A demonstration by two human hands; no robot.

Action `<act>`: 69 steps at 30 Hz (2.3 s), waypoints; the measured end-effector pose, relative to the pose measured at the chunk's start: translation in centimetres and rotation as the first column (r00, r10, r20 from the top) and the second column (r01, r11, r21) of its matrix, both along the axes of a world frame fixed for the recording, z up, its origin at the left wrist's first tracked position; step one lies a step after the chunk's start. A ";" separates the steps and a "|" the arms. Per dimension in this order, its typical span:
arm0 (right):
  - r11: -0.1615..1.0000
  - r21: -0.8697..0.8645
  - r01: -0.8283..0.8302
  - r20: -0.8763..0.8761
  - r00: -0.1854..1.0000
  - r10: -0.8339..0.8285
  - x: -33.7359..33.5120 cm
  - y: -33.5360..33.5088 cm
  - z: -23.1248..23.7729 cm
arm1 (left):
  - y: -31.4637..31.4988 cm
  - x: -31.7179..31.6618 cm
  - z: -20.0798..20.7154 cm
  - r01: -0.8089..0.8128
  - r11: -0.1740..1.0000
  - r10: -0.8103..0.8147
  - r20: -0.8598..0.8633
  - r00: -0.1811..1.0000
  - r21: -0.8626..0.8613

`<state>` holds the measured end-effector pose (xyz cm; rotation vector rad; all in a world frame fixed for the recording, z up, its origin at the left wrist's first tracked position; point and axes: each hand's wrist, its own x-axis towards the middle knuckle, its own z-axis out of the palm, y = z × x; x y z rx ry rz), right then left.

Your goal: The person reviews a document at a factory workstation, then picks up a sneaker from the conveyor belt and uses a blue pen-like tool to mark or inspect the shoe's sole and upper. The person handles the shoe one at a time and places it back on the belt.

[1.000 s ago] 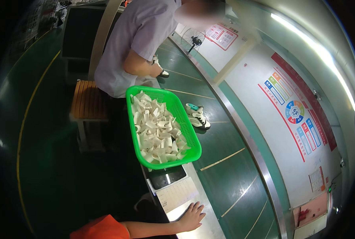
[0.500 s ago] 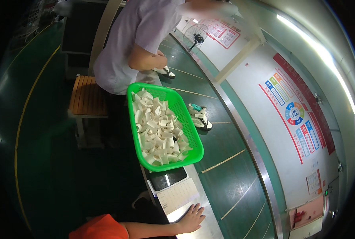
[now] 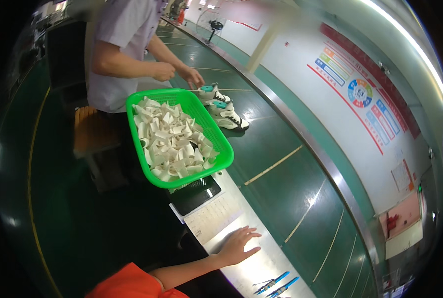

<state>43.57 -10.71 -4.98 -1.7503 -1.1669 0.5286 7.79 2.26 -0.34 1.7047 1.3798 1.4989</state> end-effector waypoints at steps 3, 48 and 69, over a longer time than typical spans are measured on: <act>0.988 0.152 -0.013 -0.132 0.991 0.033 -0.4 -0.4 -0.7 | -1.1 -1.6 2.0 -0.043 0.999 0.043 -0.024 0.999 -0.023; 0.995 -0.104 0.003 -0.975 0.198 -0.102 -12.7 0.6 6.3 | -10.2 -2.9 -4.2 0.669 0.243 -0.137 0.658 0.741 -0.703; 0.906 0.401 -0.132 -0.216 0.948 0.234 -15.3 -7.8 13.1 | -15.6 2.3 7.3 0.766 0.454 -0.567 0.516 0.642 -0.454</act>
